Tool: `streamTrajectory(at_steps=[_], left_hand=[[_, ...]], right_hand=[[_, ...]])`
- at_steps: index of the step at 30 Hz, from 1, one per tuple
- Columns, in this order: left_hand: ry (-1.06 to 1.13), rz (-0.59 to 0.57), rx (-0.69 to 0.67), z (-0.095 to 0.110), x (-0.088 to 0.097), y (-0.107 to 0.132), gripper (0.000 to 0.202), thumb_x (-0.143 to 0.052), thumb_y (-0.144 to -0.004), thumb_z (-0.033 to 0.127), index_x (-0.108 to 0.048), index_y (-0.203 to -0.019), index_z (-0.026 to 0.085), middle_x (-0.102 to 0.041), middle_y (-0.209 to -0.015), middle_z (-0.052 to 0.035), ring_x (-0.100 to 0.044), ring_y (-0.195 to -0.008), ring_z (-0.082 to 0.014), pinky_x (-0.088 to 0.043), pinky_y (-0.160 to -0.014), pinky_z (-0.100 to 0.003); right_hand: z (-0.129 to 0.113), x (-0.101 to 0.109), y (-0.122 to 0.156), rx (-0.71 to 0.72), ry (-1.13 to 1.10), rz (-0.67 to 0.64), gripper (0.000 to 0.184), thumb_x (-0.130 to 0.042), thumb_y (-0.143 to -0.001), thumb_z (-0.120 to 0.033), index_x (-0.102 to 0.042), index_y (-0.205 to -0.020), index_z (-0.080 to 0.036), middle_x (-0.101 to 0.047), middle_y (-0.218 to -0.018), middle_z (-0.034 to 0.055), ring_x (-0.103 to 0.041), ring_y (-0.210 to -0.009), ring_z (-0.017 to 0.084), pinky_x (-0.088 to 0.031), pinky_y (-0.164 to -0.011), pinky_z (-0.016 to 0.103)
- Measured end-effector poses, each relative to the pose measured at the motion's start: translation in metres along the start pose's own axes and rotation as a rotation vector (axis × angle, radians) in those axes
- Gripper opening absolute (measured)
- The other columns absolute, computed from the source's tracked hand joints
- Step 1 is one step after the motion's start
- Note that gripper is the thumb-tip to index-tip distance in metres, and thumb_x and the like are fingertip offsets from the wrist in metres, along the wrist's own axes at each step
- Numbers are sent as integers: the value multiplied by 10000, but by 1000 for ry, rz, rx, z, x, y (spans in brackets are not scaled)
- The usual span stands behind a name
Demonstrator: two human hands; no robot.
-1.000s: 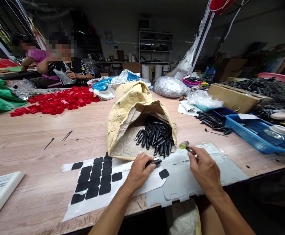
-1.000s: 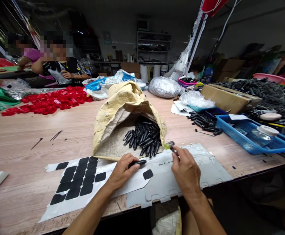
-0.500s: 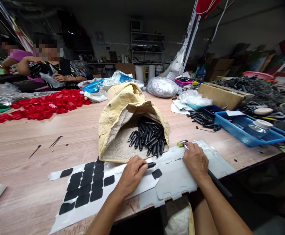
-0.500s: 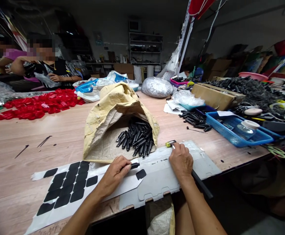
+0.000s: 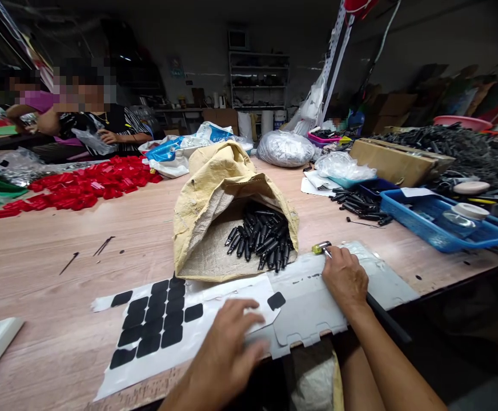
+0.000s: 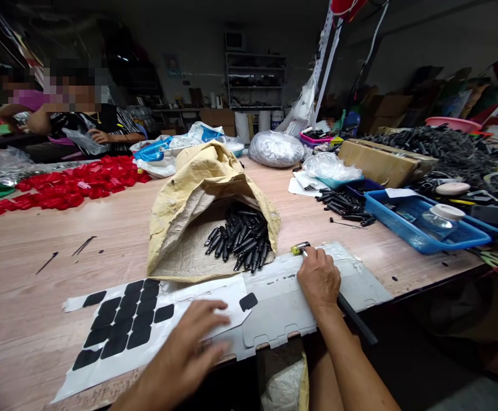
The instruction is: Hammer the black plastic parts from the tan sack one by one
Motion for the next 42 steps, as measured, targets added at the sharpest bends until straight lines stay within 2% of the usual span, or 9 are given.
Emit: streamTrajectory(at_steps=[5,11,14,18,23,28,32,37,42], left_hand=[[-198,353,379,-57,80,-111,236,-528,-987,299,-702,-1108,196,-720,-1108,-90,-672,-990,-224,-513,-906,-326],[-298,304,575,-125,82,-177,132,-708,-849,221,-739,-873,94,-723,-952,-190,-691,-916,-330,-490,-791,-377],[-319,294,583,-123,83,-174,118,-687,-871,228,-731,-878,119,-709,-966,-173,-681,-916,-322,-477,-768,-371],[-301,299,395,-80,80,-142,160,-623,-944,311,-686,-1042,200,-677,-1074,-94,-626,-1038,-269,-463,-867,-351],[-90,78,72,-27,23,-86,99,-678,-914,308,-684,-979,233,-672,-984,-34,-574,-991,-252,-436,-847,-359],[-9,102,77,-34,-2,-64,139,-705,-889,264,-714,-1019,216,-662,-963,-55,-547,-963,-258,-420,-854,-377],[33,103,96,-39,-2,-68,150,-738,-857,260,-734,-996,205,-663,-949,-66,-547,-959,-264,-419,-850,-382],[79,113,125,-38,1,-68,116,-767,-819,237,-746,-927,201,-661,-907,-54,-554,-947,-256,-419,-839,-370],[108,147,121,-38,2,-66,82,-774,-797,205,-732,-867,208,-650,-873,-29,-559,-932,-236,-417,-839,-356]], right_hand=[[1,-3,-1,3,-32,0,213,-546,-950,-212,-622,-1147,-183,-636,-994,74,-556,-894,223,-328,-681,319],[2,-3,-2,-7,-52,-2,180,-540,-948,-204,-615,-1110,-185,-631,-981,71,-554,-885,214,-325,-682,315],[2,-2,-3,-15,-61,-6,170,-537,-949,-205,-612,-1101,-191,-630,-987,70,-555,-895,217,-329,-686,319],[2,-1,-2,-24,-63,-16,185,-549,-942,-206,-615,-1114,-192,-636,-1001,75,-555,-906,222,-332,-691,322],[4,-3,-3,-34,-88,-25,217,-575,-934,-214,-637,-1141,-190,-654,-1019,81,-567,-920,222,-344,-697,321],[7,4,-2,-17,-230,-12,242,-560,-939,-192,-685,-1147,-203,-697,-1034,76,-611,-962,226,-407,-758,320],[-3,39,14,17,-510,123,274,-530,-967,-236,-683,-1191,-198,-723,-1067,78,-655,-989,229,-474,-839,331],[-56,70,46,150,-943,-7,240,-529,-976,-251,-695,-1141,-201,-751,-1025,62,-701,-934,191,-544,-823,295],[-94,83,69,266,-1018,-20,281,-495,-992,-209,-663,-1217,-198,-730,-1042,76,-686,-984,182,-543,-874,290]])
Point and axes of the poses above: each hand's wrist, its own y-axis away from the middle knuckle, its own x-axis out of the back of the hand, z = x × y, the point moved 9 cm from there along -y, towards the middle knuckle
